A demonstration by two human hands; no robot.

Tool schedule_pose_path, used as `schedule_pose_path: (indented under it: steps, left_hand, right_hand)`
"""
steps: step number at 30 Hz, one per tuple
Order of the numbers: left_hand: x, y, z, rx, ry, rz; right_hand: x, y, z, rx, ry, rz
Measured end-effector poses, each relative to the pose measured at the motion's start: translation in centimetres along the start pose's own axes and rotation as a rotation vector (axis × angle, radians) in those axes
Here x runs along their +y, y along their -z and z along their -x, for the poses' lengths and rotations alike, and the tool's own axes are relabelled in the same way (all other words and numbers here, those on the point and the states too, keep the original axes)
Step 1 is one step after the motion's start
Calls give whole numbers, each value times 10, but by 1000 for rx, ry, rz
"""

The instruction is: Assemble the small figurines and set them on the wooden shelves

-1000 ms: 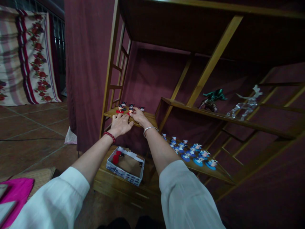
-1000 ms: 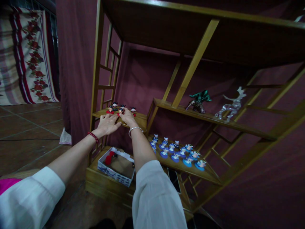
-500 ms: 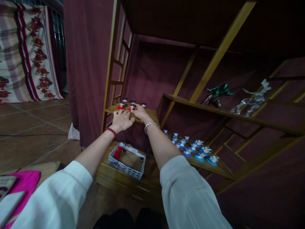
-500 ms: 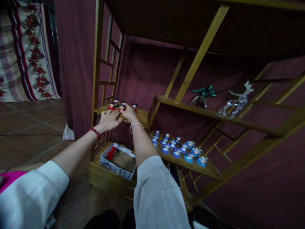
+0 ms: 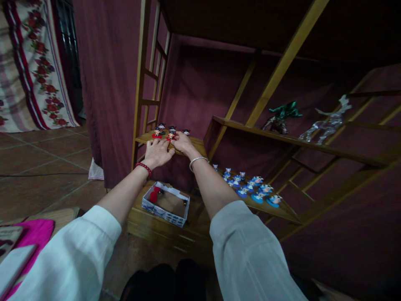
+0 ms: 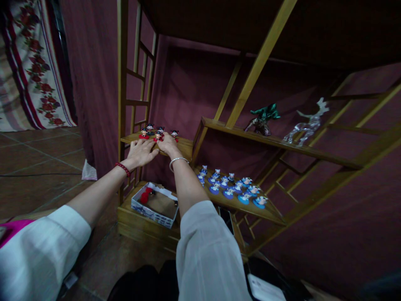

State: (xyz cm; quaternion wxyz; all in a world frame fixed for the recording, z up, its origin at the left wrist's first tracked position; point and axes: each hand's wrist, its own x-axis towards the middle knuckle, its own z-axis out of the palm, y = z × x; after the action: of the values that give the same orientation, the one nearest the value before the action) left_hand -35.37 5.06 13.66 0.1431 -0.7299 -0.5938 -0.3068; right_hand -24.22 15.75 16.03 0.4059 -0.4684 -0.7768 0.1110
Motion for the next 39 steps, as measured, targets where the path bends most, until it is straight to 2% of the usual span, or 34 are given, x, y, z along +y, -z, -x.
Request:
schedule_pose_path:
  steps: [3,5,9,13,16,19,22,24,27,32,39]
  left_hand:
    - [1,-3,7,49,5,24]
    - [1,-7,14,109,-3,46]
    - [1,-18,34,211,-36,88]
    - [4,-29,52,259,-38,134]
    - [8,-42,71,261,-21,164]
    - [10,-67,98,143,1,169]
    - [9,-104,127,-54,82,142]
    - [8,-128,144,-183,96,150]
    - [11,-155,160,-359,94,177]
    - [16,-176,172,-470,51,178]
    - [16,-193,180,-543,1,148]
  right_hand:
    - [-4,7,9,27,-53,25]
    - [-11,12,21,79,-36,32]
    - [-30,18,63,210,180,-52]
    - [-38,6,119,194,266,-145]
    - [-23,-15,157,150,191,-178]
    - [8,-41,185,97,10,-192]
    - [42,-64,205,1,-153,-127]
    - [61,-76,216,-94,-223,-51]
    - [80,-88,232,-164,-276,7]
    - [101,-97,251,-205,-348,64]
    - [114,-112,275,-219,-403,152]
